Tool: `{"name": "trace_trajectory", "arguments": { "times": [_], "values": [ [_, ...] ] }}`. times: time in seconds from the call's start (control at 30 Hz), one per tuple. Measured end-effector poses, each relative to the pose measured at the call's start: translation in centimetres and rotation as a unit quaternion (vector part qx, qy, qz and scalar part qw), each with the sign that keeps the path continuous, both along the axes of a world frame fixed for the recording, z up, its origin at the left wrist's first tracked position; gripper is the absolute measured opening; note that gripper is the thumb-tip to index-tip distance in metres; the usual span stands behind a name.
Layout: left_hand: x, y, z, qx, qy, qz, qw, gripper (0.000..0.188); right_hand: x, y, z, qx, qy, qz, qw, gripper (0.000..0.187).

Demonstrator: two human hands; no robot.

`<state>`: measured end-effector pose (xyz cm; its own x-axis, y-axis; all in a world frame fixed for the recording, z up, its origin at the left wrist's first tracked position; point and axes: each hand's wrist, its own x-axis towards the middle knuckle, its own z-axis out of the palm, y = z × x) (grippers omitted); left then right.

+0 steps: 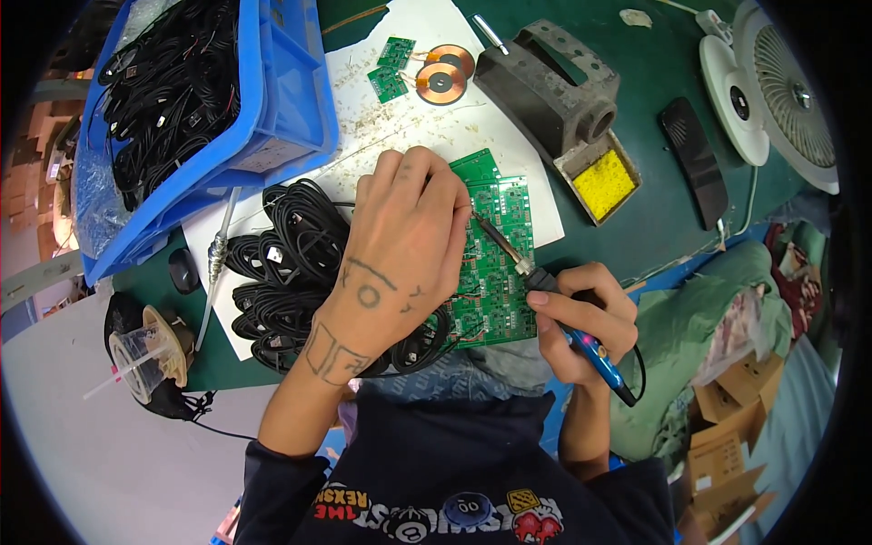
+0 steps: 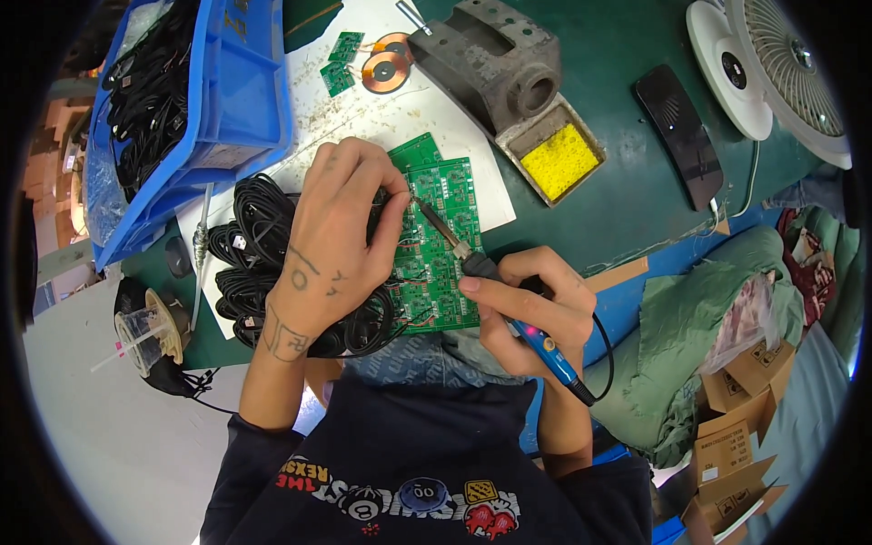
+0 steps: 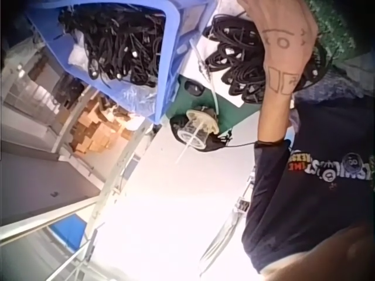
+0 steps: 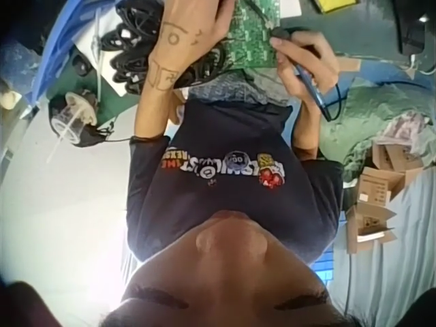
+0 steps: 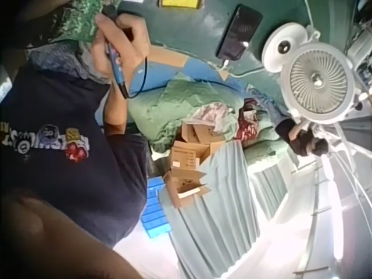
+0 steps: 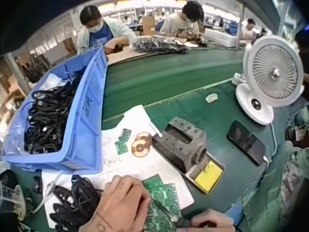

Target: Soldering electronic components and wires onto a printed circuit board.

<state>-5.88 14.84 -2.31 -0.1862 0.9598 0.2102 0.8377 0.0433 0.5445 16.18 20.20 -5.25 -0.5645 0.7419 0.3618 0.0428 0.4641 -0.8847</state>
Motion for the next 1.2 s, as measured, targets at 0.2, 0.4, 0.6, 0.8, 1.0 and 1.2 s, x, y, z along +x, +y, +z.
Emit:
{"name": "trace_trajectory", "arguments": {
  "times": [0.2, 0.4, 0.6, 0.8, 1.0, 1.2],
  "values": [
    [0.0, 0.0, 0.1, 0.000, 0.001, -0.002, 1.000, 0.015, 0.1, 0.2, -0.2, -0.008, 0.032, -0.014, 0.999, 0.038],
    [0.0, -0.1, 0.1, -0.006, -0.002, 0.001, 1.000, 0.014, 0.3, 0.1, -0.4, -0.008, 0.048, -0.034, 0.998, 0.034],
    [-0.1, -0.7, 0.0, -0.001, 0.006, 0.007, 1.000, 0.015, 0.2, -0.1, -0.3, 0.021, 0.038, -0.049, 0.998, 0.033],
    [1.4, -3.7, 3.7, 0.044, -0.052, 0.017, 0.998, 0.021, 0.9, 0.1, -0.7, 0.035, 0.043, -0.046, 0.997, 0.034],
    [2.9, -13.2, 6.5, -0.120, -0.213, -0.052, 0.968, 0.013, 1.0, 0.1, -0.7, 0.026, 0.062, -0.038, 0.997, 0.034],
    [3.2, -20.2, 1.7, -0.329, -0.381, 0.103, 0.858, 0.015, 0.9, 0.3, -0.7, 0.020, 0.073, -0.033, 0.997, 0.035]
  ]
}}
